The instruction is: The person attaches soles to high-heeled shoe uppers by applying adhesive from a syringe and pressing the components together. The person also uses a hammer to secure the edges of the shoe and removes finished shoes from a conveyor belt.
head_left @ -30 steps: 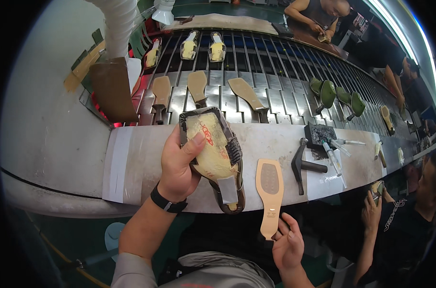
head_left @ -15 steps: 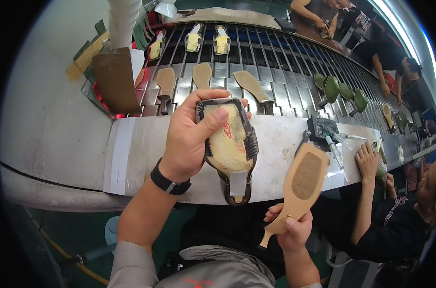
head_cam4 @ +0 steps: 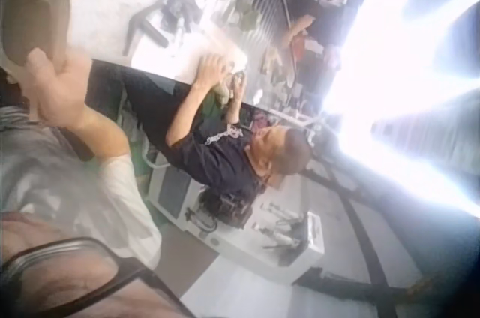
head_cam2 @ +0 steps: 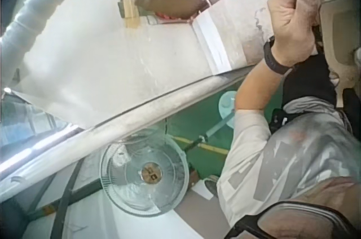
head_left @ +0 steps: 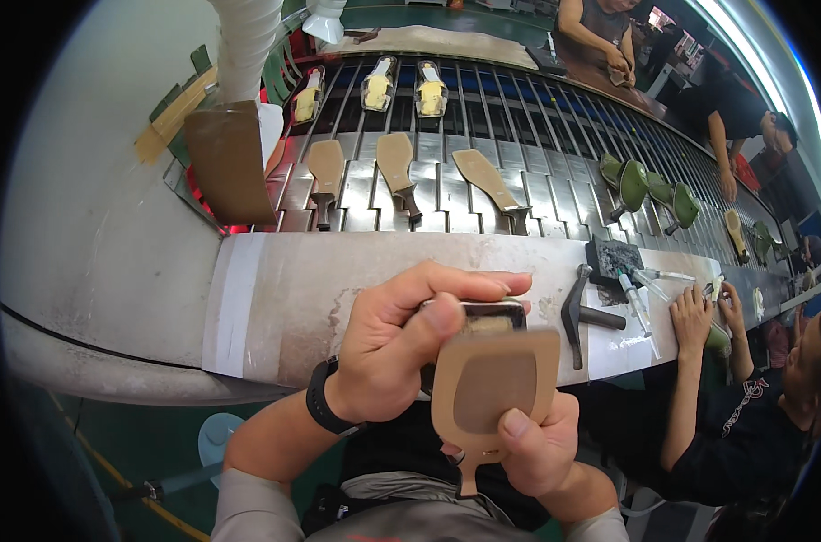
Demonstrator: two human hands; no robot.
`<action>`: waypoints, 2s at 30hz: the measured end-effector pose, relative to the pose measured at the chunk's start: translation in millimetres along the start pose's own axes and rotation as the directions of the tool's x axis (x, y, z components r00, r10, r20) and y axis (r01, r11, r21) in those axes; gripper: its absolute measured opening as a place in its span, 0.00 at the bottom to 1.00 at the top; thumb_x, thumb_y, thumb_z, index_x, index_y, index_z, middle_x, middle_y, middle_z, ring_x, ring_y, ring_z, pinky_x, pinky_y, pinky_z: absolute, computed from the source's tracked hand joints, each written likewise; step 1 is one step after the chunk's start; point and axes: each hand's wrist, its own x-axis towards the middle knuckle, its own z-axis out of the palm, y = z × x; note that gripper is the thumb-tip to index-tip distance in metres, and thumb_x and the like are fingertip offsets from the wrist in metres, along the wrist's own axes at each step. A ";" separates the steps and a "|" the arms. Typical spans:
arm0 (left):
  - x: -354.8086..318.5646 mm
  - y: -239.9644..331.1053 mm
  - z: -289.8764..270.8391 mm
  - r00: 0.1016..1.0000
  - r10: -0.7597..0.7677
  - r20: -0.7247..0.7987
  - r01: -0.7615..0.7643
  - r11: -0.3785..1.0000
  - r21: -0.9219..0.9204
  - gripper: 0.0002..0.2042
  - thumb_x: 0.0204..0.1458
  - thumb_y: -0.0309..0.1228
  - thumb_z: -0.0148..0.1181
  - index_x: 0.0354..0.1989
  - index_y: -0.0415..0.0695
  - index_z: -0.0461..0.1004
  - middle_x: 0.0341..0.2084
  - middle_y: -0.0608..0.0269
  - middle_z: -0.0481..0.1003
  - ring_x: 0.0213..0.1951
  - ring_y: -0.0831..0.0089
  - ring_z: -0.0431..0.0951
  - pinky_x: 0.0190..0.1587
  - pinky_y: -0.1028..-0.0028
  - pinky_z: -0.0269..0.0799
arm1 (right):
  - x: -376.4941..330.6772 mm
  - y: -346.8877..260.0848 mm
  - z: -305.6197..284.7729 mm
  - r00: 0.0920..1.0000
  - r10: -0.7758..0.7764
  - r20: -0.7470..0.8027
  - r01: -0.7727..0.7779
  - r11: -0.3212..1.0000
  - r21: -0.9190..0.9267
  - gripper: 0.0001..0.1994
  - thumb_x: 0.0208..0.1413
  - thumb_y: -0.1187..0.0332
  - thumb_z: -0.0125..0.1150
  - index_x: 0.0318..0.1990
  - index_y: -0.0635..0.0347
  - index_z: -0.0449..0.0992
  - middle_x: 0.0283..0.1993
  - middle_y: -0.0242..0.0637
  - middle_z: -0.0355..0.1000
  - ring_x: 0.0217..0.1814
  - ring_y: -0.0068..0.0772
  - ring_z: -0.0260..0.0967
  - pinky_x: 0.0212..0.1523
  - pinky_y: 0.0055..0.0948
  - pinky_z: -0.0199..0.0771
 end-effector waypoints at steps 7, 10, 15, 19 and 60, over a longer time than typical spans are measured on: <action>-9.6 14.4 5.3 0.996 -0.088 0.017 0.088 0.996 0.012 0.44 0.55 0.67 0.68 0.61 0.35 0.68 0.61 0.24 0.73 0.61 0.42 0.80 0.63 0.48 0.79 | -5.1 18.0 -5.2 0.991 -0.137 0.007 0.136 0.968 -0.212 0.17 0.70 0.70 0.62 0.25 0.66 0.81 0.19 0.33 0.76 0.19 0.19 0.71 0.20 0.24 0.68; -9.9 7.1 -0.4 0.997 -0.055 0.054 0.056 0.998 -0.009 0.41 0.53 0.57 0.76 0.61 0.34 0.68 0.59 0.24 0.74 0.60 0.44 0.81 0.62 0.49 0.79 | -4.2 14.2 -1.1 0.991 -0.136 -0.014 0.129 0.962 -0.240 0.18 0.70 0.70 0.62 0.24 0.66 0.80 0.19 0.33 0.76 0.19 0.20 0.71 0.20 0.24 0.68; -8.9 4.0 -1.7 0.988 0.063 0.138 -0.068 0.997 0.037 0.37 0.53 0.47 0.78 0.60 0.33 0.68 0.58 0.24 0.74 0.59 0.46 0.82 0.61 0.50 0.81 | -5.4 19.0 -2.7 0.984 -0.180 -0.003 0.175 0.959 -0.221 0.18 0.70 0.69 0.62 0.24 0.66 0.80 0.19 0.33 0.76 0.19 0.20 0.71 0.20 0.24 0.68; -10.6 4.7 -1.9 0.988 0.068 0.140 -0.075 0.996 0.042 0.36 0.53 0.46 0.79 0.60 0.33 0.68 0.59 0.24 0.74 0.59 0.46 0.82 0.61 0.51 0.81 | -6.5 18.6 -5.3 0.986 -0.163 0.025 0.164 0.959 -0.229 0.18 0.70 0.69 0.62 0.24 0.66 0.80 0.19 0.33 0.76 0.19 0.20 0.71 0.20 0.24 0.69; 45.0 -9.7 -30.4 0.963 -0.140 0.231 0.170 0.979 -0.116 0.36 0.73 0.56 0.49 0.66 0.27 0.71 0.67 0.34 0.72 0.67 0.54 0.76 0.70 0.57 0.72 | 24.3 -3.9 -13.2 0.989 0.052 -0.141 -0.048 0.998 0.033 0.29 0.73 0.54 0.58 0.55 0.84 0.74 0.39 0.59 0.82 0.31 0.43 0.84 0.28 0.35 0.87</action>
